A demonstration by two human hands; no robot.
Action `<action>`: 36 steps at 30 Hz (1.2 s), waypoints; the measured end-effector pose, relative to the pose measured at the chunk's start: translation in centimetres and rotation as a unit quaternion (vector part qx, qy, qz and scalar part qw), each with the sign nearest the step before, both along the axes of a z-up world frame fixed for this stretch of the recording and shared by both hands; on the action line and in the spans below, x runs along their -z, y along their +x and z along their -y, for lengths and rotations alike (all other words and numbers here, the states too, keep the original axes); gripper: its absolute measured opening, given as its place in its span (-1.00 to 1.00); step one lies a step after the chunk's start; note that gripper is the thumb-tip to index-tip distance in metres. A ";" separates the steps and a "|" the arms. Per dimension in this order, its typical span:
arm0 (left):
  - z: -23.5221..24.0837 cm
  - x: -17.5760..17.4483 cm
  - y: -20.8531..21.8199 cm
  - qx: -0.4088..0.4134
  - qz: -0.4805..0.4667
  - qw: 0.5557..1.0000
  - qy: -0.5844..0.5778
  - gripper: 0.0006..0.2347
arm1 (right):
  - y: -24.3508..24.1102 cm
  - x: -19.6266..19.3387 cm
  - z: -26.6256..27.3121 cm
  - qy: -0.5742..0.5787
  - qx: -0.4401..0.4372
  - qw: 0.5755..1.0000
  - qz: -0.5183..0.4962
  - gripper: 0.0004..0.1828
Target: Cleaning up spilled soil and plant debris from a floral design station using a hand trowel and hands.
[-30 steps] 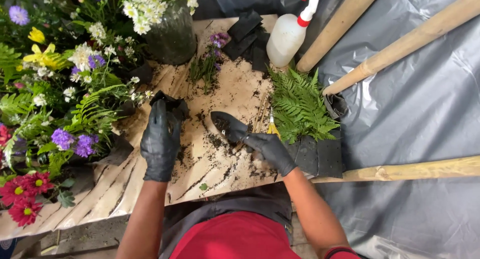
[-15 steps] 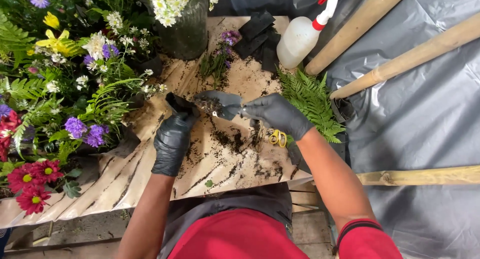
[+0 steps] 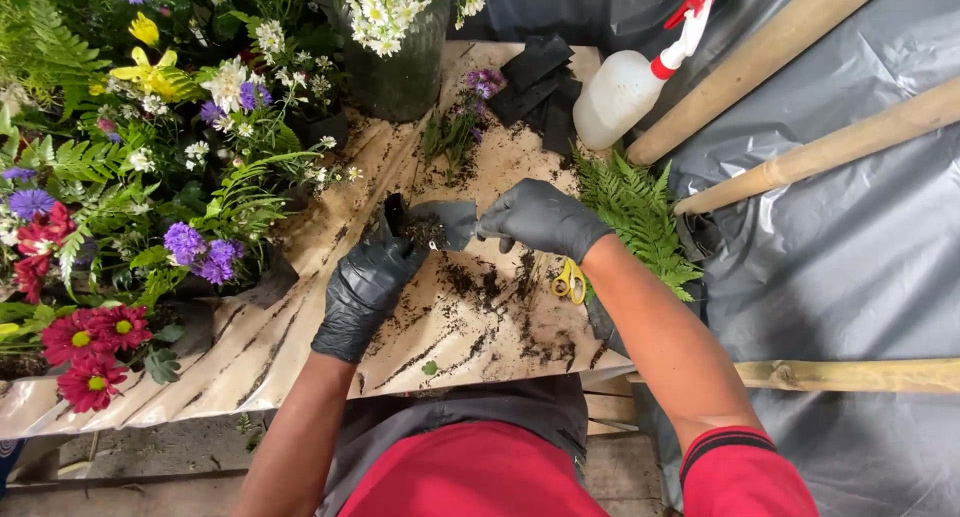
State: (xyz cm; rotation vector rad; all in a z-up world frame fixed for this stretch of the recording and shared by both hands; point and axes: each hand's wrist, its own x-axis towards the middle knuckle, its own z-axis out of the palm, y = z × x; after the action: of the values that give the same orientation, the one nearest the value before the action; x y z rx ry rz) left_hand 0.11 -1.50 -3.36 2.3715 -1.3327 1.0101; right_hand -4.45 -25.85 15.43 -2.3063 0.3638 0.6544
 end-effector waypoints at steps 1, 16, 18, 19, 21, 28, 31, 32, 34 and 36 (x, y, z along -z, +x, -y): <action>-0.1 0.1 0.0 0.002 -0.009 1.000 0.012 -0.86 | 0.2 0.1 -0.4 -0.044 -0.020 0.999 0.017 -0.56; -1.0 -1.0 0.0 -0.034 -0.129 0.987 -0.086 -0.85 | -9.5 9.2 4.2 -0.256 -0.008 0.880 0.401 -0.52; 0.0 -2.9 -0.5 -0.037 -0.132 0.986 -0.096 -0.85 | -10.9 13.7 6.8 -0.270 0.041 0.874 0.401 -0.49; 1.0 -4.1 -0.8 -0.047 -0.117 0.982 -0.144 -0.86 | -11.1 15.9 7.9 -0.295 0.049 0.861 0.411 -0.52; 3.0 -5.7 -1.5 -0.053 -0.100 0.975 -0.191 -0.87 | -11.3 18.3 9.0 -0.321 0.060 0.846 0.422 -0.54; 12.4 -10.8 1.2 -0.191 -0.378 0.905 -0.048 -0.53 | -10.9 14.1 6.9 -0.271 0.115 0.861 0.415 -0.67; 17.2 -8.6 6.5 -0.262 -0.462 0.847 0.016 -0.31 | -11.2 13.5 6.6 -0.226 0.151 0.879 0.392 -0.65; 18.7 -7.6 8.3 -0.283 -0.487 0.825 0.034 -0.21 | -11.4 13.5 6.6 -0.201 0.174 0.885 0.383 -0.64; 20.2 -6.2 9.7 -0.293 -0.448 0.843 0.052 -0.20 | -12.1 14.7 7.6 -0.202 0.179 0.884 0.381 -0.63; 21.2 -4.5 11.0 -0.303 -0.409 0.858 0.070 -0.19 | -12.5 16.9 8.8 -0.204 0.183 0.885 0.377 -0.61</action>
State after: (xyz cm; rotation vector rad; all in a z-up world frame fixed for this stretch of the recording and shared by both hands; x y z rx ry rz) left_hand 11.12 -22.68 1.13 2.8621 -0.3508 -0.0909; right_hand -16.93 -34.61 -1.45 -2.5592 0.5678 -0.5640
